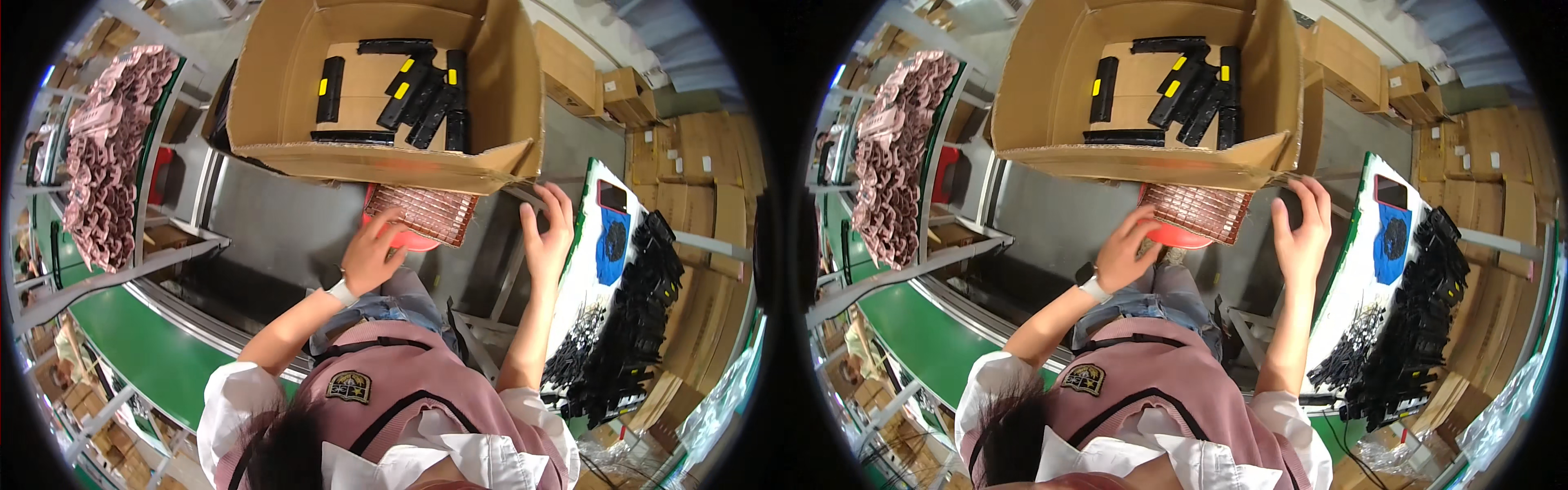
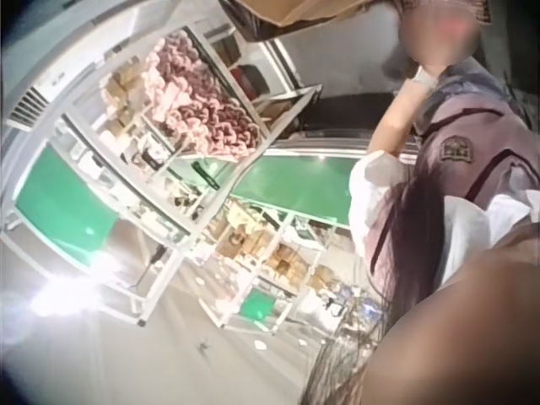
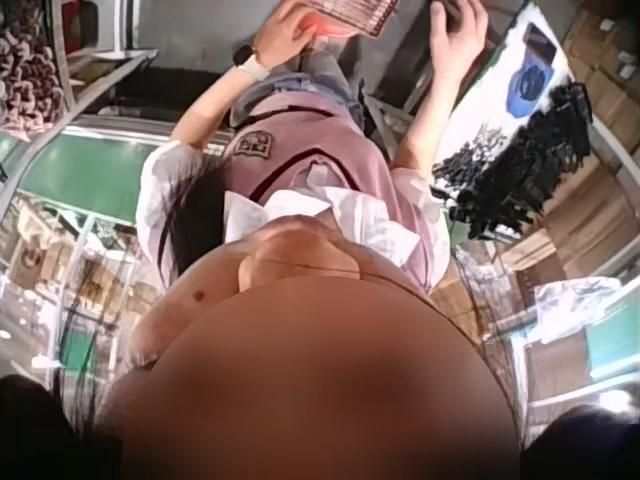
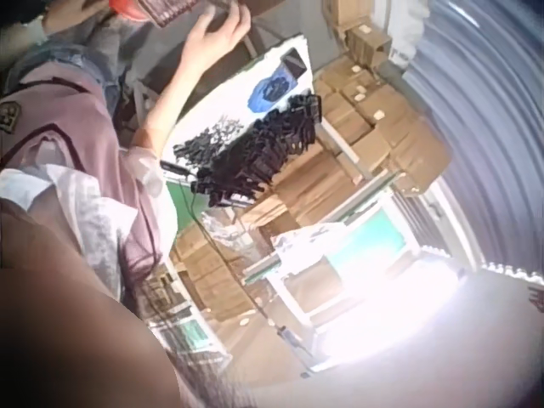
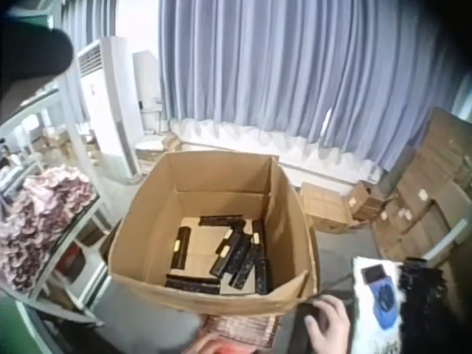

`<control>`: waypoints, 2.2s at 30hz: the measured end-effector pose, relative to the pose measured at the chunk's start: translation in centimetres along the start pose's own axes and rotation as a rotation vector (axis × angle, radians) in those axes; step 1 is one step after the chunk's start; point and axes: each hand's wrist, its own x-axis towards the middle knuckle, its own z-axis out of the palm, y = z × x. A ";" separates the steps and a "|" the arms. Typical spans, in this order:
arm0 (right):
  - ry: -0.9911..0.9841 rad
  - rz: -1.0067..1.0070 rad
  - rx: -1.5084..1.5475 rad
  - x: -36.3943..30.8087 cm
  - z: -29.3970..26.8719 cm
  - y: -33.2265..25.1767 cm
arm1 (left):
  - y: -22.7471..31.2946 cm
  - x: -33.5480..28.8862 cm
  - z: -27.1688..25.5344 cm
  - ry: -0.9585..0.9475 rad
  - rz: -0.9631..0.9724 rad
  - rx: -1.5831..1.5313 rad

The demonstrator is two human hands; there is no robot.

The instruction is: Assembling printer cartridge components by installing small parts and fastening them with an electric screwdriver.

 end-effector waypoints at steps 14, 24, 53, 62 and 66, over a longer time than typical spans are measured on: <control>-0.245 -0.179 0.108 19.2 11.3 -7.2 | -11.2 25.7 -13.9 0.007 -0.260 -0.304; -0.869 0.326 -0.568 29.6 35.9 6.7 | -33.3 32.0 2.1 -1.199 -0.248 0.612; -1.121 -0.460 0.068 8.9 43.5 5.2 | -42.8 36.0 -2.5 -0.651 -1.049 -0.885; -0.276 0.457 -0.560 23.3 45.8 12.7 | -45.3 23.8 6.8 -1.079 -0.567 -0.064; -0.312 0.613 -0.621 22.1 46.9 13.5 | -41.4 24.0 6.7 -0.930 -0.590 -0.012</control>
